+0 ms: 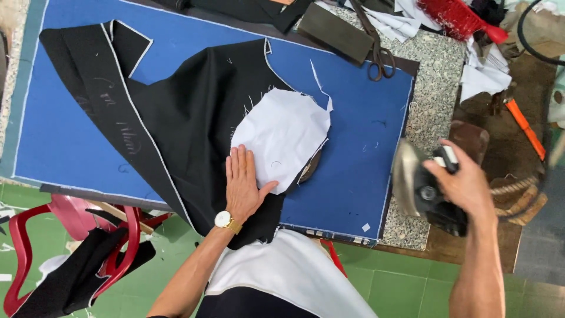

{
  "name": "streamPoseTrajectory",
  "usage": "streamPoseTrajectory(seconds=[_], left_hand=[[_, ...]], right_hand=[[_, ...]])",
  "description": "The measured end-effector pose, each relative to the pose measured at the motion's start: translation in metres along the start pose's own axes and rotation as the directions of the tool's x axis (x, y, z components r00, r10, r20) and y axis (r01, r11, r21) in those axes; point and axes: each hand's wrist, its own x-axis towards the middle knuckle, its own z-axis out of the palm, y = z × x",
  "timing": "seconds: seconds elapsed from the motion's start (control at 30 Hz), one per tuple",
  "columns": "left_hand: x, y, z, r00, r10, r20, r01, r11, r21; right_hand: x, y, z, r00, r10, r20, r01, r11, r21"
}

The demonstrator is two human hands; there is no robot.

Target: The person irons a black fabric piece on a blue work surface using a steam iron and a white pressing cloth. They repeatedly place the cloth over the fabric, press with the iron, and reposition the cloth to cover different areas.

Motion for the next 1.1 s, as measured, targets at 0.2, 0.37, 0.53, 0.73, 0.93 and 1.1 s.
streamPoseTrajectory(seconds=[0.2, 0.37, 0.53, 0.73, 0.93, 1.1], left_hand=[[-0.002, 0.000, 0.008, 0.999, -0.050, -0.012, 0.048, 0.991, -0.127], [0.001, -0.001, 0.012, 0.994, -0.110, -0.024, 0.105, 0.982, -0.156], [0.004, -0.003, 0.021, 0.990, -0.138, -0.042, 0.131, 0.982, -0.132], [0.004, -0.005, 0.026, 0.988, -0.152, -0.026, 0.148, 0.980, -0.135], [0.006, -0.003, 0.026, 0.990, -0.132, -0.051, 0.125, 0.986, -0.112], [0.009, -0.005, 0.024, 0.991, -0.113, -0.072, 0.105, 0.989, -0.108]], right_hand=[[-0.018, -0.093, 0.059, 0.945, -0.310, 0.107, 0.319, 0.944, -0.083], [-0.040, -0.186, 0.090, 0.793, -0.510, 0.333, 0.561, 0.825, -0.073], [-0.020, -0.223, 0.143, 0.732, -0.548, 0.405, 0.634, 0.765, -0.112], [0.028, -0.250, 0.158, 0.827, -0.485, 0.285, 0.548, 0.809, -0.213], [0.087, -0.228, 0.151, 0.888, -0.427, 0.172, 0.453, 0.876, -0.164], [0.099, -0.195, 0.145, 0.900, -0.424, 0.098, 0.433, 0.896, -0.101]])
